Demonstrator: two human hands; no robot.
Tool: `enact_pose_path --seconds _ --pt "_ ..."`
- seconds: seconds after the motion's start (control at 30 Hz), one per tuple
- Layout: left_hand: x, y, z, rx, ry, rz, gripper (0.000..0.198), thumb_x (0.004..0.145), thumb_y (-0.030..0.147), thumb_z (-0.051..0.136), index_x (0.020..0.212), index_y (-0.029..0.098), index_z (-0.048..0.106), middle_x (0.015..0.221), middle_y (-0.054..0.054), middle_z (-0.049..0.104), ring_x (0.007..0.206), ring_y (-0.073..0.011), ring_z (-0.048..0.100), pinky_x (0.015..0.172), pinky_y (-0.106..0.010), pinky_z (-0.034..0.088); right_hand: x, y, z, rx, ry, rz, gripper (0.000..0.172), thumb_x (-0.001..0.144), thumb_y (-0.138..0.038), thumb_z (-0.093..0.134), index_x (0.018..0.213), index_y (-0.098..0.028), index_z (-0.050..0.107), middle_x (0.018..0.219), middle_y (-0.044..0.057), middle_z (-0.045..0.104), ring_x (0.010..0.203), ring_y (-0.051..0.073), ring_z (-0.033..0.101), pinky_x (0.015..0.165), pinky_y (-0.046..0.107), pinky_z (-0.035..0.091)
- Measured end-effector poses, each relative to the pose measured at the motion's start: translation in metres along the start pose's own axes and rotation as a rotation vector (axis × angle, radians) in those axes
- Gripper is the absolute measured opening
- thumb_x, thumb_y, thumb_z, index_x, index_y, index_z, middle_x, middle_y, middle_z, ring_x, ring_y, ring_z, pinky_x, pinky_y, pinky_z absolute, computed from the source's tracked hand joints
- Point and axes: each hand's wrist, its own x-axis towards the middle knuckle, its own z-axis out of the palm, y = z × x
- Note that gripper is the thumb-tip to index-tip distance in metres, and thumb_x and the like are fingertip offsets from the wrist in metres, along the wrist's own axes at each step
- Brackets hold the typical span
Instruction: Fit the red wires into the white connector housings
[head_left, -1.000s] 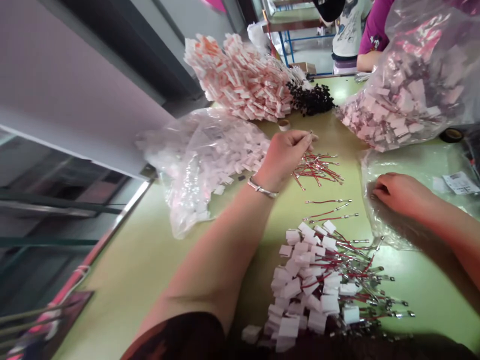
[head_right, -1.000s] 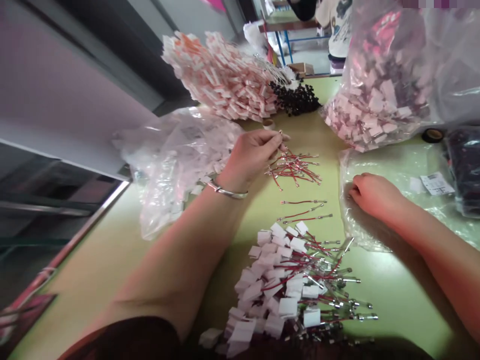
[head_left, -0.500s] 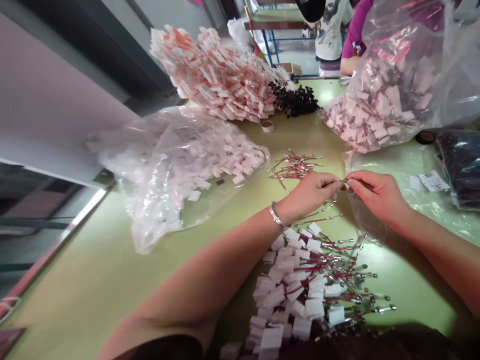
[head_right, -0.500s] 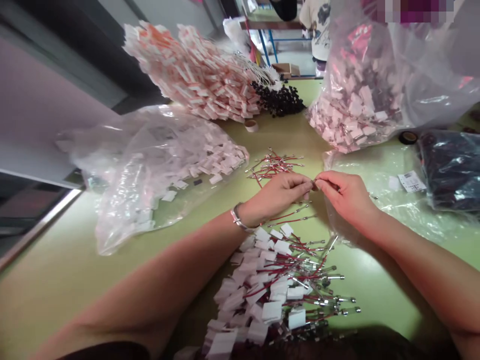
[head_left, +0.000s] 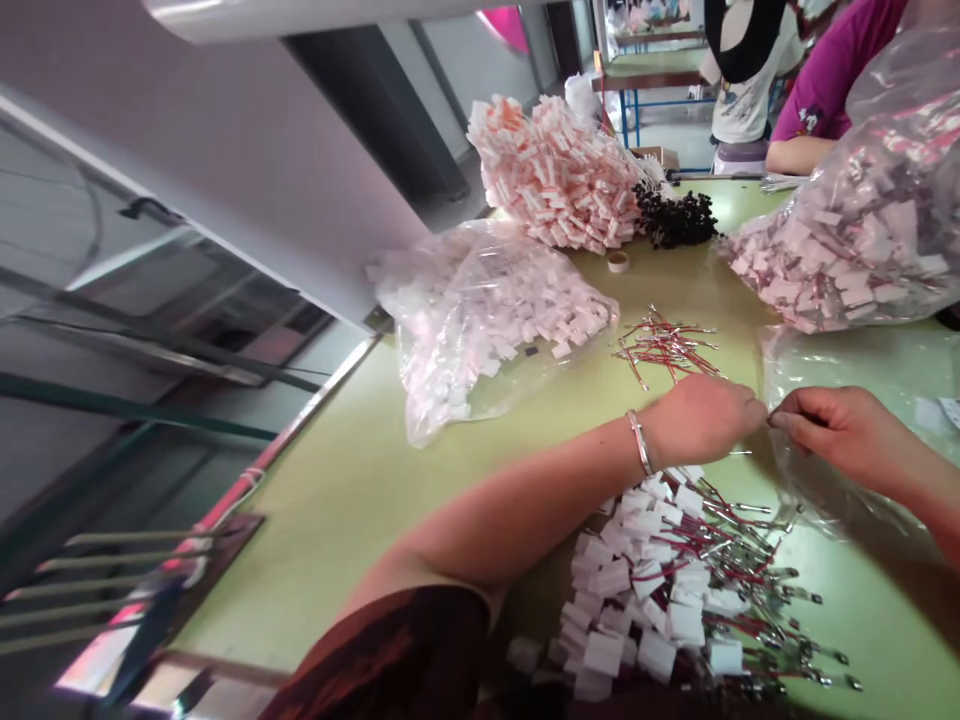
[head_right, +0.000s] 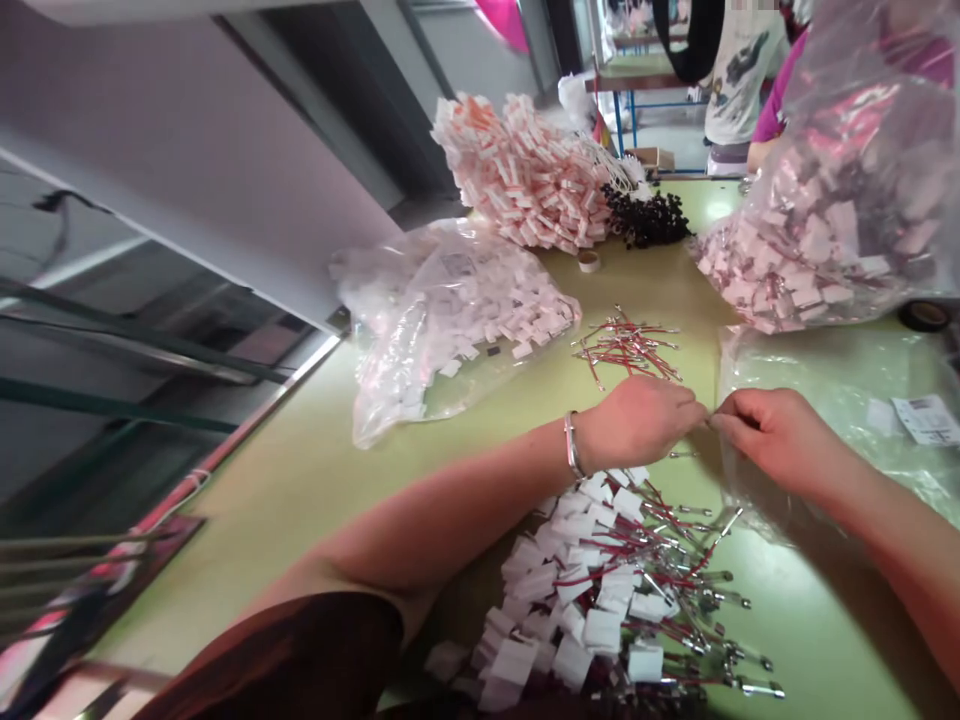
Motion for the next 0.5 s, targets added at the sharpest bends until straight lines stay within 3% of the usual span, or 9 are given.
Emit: enact_pose_path --seconds 0.17,0.3,0.4,0.5 --pt "0.000 -0.004 -0.024 -0.068 -0.023 0.011 0.018 0.090 0.020 0.047 0.092 0.014 0.064 0.089 -0.007 0.066 0.078 -0.0159 0.059 0.062 -0.026 0.040 -0.001 -0.008 -0.001 0.030 0.004 0.026 0.042 0.082 -0.053 0.049 0.054 -0.021 0.054 0.051 0.000 0.056 0.048 0.012 0.049 0.051 0.027 0.039" --pt "-0.018 -0.048 -0.059 -0.324 0.017 0.060 0.019 0.088 0.028 0.053 0.094 0.016 0.066 0.098 -0.007 0.067 0.089 -0.0149 0.059 0.079 -0.026 0.042 -0.001 -0.011 0.003 -0.001 -0.009 -0.072 0.036 0.086 -0.047 0.047 0.065 -0.022 0.063 0.060 0.001 0.064 0.055 0.014 0.056 0.058 0.028 0.043" --pt "-0.038 -0.086 -0.067 -0.274 -0.210 -0.148 0.015 0.077 0.017 0.056 0.087 0.016 0.067 0.087 -0.004 0.068 0.078 -0.0147 0.058 0.072 -0.025 0.040 0.000 -0.007 0.005 -0.013 -0.044 -0.133 0.030 0.086 -0.045 0.048 0.082 -0.024 0.070 0.077 0.003 0.072 0.066 0.016 0.062 0.064 0.029 0.047" --pt "-0.045 -0.110 -0.050 -0.192 -0.308 -0.269 0.019 0.064 0.011 0.058 0.081 0.016 0.065 0.074 -0.001 0.065 0.064 -0.0130 0.053 0.060 -0.023 0.035 0.003 0.002 -0.007 -0.075 0.158 -0.121 0.032 0.085 -0.045 0.050 0.087 -0.023 0.071 0.082 0.004 0.072 0.070 0.019 0.063 0.065 0.032 0.047"
